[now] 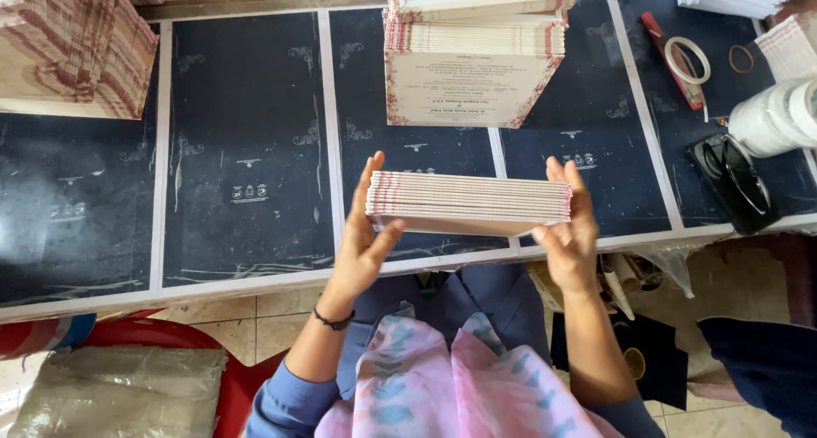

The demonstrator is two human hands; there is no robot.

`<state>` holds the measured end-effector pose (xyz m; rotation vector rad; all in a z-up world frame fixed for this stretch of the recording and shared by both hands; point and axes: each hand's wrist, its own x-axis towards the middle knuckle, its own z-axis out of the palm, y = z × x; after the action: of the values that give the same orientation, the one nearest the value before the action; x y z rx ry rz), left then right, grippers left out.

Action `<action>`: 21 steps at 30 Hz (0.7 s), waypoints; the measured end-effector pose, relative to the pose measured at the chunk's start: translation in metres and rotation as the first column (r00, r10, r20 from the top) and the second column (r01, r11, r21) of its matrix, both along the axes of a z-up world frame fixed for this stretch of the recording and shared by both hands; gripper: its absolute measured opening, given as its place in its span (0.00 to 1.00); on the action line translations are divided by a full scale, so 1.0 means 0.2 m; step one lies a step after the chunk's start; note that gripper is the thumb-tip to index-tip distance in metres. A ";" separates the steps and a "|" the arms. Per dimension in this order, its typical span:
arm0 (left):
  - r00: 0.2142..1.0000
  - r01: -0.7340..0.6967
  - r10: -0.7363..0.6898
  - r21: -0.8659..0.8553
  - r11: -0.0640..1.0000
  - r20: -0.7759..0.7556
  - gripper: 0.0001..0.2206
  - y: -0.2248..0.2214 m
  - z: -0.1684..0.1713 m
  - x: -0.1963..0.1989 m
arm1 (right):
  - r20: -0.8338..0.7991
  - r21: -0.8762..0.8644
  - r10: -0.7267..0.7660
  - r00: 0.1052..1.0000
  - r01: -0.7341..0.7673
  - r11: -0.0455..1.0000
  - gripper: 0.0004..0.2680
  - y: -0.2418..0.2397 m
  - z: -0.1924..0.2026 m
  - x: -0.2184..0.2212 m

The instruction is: Organizing and stacking printed cards on a work table.

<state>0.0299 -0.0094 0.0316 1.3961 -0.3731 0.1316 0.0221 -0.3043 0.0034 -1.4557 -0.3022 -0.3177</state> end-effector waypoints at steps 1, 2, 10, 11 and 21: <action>1.000 0.001 -0.001 0.016 1.000 -0.008 0.38 -0.01 -0.01 0.00 | -0.011 -0.038 0.033 0.999 -0.034 0.999 0.36 0.03 0.00 -0.01; 1.000 0.002 -0.002 0.032 0.999 -0.016 0.41 -0.01 -0.01 -0.01 | -0.024 -0.076 0.066 0.998 -0.068 0.995 0.41 0.07 0.00 -0.02; 0.993 0.119 -0.119 0.039 0.992 -0.019 0.41 0.07 -0.10 0.07 | -0.199 -0.260 0.142 0.970 -0.192 0.946 0.38 -0.09 -0.03 0.06; 0.988 0.154 -0.153 0.054 0.987 -0.031 0.42 0.09 -0.11 0.07 | -0.272 -0.354 0.119 0.955 -0.214 0.910 0.37 -0.13 -0.05 0.07; 0.976 0.023 0.035 0.262 0.965 -0.214 0.32 0.19 -0.46 0.15 | -0.338 -0.317 0.047 0.940 -0.160 0.935 0.21 -0.49 -0.76 0.14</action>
<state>0.0590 0.0291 -0.0604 1.6561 -0.2086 -0.0688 0.0491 -0.4013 -0.1482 -1.7969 -0.1688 0.0723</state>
